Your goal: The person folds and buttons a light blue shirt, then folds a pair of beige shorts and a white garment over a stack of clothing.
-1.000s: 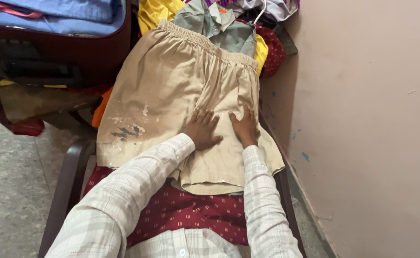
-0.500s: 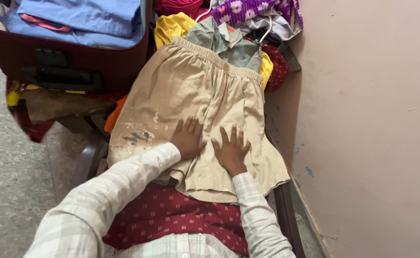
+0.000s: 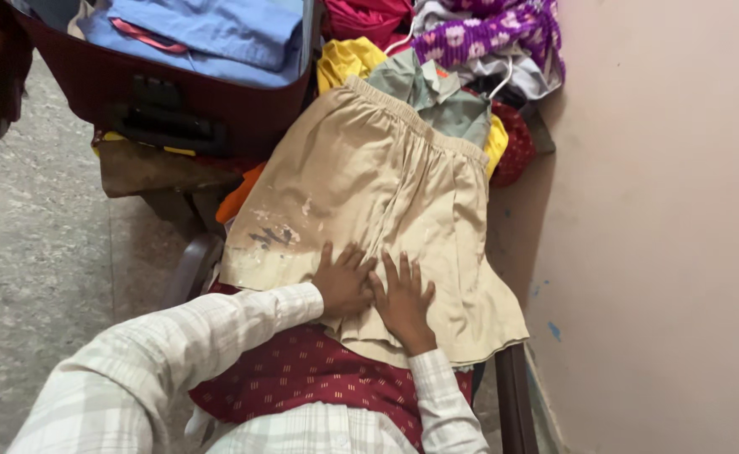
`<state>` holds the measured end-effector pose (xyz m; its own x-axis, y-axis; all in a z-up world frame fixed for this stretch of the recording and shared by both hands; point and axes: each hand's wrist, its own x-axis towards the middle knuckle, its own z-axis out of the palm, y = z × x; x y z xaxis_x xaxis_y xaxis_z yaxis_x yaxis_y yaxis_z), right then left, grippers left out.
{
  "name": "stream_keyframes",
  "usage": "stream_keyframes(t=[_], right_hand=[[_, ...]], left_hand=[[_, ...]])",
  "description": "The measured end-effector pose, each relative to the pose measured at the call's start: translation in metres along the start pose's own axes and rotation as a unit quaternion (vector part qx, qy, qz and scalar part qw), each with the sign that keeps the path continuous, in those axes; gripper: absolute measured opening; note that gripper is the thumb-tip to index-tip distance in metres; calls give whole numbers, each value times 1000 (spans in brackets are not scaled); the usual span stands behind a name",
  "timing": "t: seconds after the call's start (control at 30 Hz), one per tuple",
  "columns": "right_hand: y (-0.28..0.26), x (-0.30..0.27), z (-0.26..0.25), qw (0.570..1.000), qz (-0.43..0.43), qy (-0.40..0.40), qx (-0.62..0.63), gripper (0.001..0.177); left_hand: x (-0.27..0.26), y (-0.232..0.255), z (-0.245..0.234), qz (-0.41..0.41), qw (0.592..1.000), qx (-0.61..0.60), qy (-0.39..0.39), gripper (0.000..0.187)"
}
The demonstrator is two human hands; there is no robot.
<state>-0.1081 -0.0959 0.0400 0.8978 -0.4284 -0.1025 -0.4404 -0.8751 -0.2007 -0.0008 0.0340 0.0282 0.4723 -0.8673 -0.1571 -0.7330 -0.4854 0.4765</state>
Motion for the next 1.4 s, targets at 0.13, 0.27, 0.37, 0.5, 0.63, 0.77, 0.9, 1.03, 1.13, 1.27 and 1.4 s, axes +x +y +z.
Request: stream_keyframes(t=[0.13,0.27,0.37,0.5,0.63,0.77,0.9,1.03,1.13,1.27,1.4], right_hand=[[-2,-12,-2,999,1,-13,38,64],[-13,-22,-3,999,-6,-37,-10,66],[-18,-4,-26,996,23,-83,28,71],[-34,35,-25,997,-24,-29,63,73],[-59,46,22,996,-85,25,-11,65],[-49,43,32,990,-113,68,-42,70],[-51,44,29,990,-112,72,-45,70],[-57,49,22,990,-109,81,-26,68],[-57,54,21,989,-119,86,-15,72],[-51,56,32,987,-121,104,11,74],[-45,75,50,994,-76,74,18,79]], left_hand=[[-33,8,16,1,999,41,25,88],[-73,13,35,63,994,12,85,87],[-82,18,24,64,997,-19,37,93],[-104,38,1,52,994,-15,-100,100],[-105,42,-30,79,988,-38,-129,94],[-79,11,-89,56,965,-216,-136,41],[-30,-66,-191,82,930,-280,222,14],[51,-181,-299,-53,882,-228,409,19],[127,-288,-335,-25,852,-6,523,16],[224,-413,-335,-148,817,262,492,19],[317,-480,-324,-376,799,299,362,72]])
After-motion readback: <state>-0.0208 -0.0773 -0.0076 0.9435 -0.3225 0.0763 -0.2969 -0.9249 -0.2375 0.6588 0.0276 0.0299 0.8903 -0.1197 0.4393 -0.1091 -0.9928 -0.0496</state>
